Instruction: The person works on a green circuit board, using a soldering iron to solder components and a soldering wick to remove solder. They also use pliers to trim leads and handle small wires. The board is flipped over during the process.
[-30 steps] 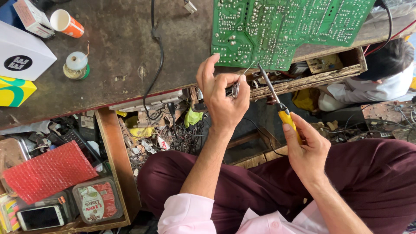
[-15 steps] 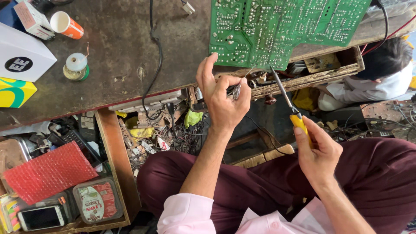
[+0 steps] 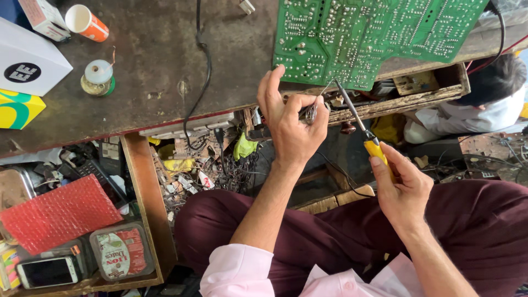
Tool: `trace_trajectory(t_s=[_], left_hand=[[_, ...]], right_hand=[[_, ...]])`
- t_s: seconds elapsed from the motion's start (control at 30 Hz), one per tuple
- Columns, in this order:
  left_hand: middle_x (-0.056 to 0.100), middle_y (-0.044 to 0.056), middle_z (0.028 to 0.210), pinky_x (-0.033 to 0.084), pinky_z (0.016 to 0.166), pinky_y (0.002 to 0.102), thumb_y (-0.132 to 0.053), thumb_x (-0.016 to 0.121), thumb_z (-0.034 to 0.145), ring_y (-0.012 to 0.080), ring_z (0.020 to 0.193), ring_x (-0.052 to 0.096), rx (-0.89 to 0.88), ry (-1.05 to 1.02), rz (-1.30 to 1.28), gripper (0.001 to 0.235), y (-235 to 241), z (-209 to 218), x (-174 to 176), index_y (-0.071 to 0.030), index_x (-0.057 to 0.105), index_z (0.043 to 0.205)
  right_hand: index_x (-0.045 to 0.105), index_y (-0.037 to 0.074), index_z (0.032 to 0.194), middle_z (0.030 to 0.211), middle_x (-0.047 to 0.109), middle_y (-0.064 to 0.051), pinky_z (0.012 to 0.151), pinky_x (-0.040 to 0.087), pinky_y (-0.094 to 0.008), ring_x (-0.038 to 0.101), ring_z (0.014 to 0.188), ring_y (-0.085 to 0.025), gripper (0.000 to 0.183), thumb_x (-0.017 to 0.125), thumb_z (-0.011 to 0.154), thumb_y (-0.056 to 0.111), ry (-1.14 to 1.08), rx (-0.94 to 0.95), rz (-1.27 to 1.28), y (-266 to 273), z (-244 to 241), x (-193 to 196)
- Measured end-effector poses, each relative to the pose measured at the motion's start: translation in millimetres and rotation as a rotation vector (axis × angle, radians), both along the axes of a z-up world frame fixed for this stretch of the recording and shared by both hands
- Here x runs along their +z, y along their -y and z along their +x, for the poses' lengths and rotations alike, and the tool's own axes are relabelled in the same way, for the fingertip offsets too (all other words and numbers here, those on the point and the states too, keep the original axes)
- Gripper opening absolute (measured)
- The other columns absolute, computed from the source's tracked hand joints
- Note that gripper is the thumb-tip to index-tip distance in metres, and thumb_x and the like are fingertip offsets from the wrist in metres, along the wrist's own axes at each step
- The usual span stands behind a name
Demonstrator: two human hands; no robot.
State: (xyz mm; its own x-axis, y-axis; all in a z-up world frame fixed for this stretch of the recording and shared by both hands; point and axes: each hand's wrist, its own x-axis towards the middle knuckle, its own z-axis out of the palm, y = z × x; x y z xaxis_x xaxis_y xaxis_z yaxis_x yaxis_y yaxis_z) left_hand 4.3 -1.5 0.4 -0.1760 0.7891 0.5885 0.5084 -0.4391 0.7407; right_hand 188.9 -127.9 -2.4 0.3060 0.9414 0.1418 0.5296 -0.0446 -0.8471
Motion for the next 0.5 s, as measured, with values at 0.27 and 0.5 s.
trace_trajectory(t_s=[0.27,0.5], left_hand=[[0.042,0.021,0.156,0.033,0.121,0.052,-0.011,0.080,0.085,0.0425,0.148,0.039,0.003,0.007,0.001,0.016,0,0,1,-0.007,0.065,0.089],[0.042,0.021,0.156,0.033,0.122,0.052,-0.011,0.080,0.085,0.0422,0.149,0.038,-0.004,0.011,-0.008,0.016,-1,0,0,-0.008,0.066,0.090]], right_hand=[[0.069,0.001,0.133,0.105,0.076,-0.004,0.079,0.053,-0.016,0.068,0.091,-0.003,0.031,0.070,0.103,0.008,-0.189,0.005,-0.095,-3,9,-3],[0.070,0.000,0.134,0.098,0.071,-0.004,0.065,0.044,-0.015,0.056,0.075,0.000,0.032,0.073,0.103,0.005,-0.086,-0.003,-0.069,-4,14,0]])
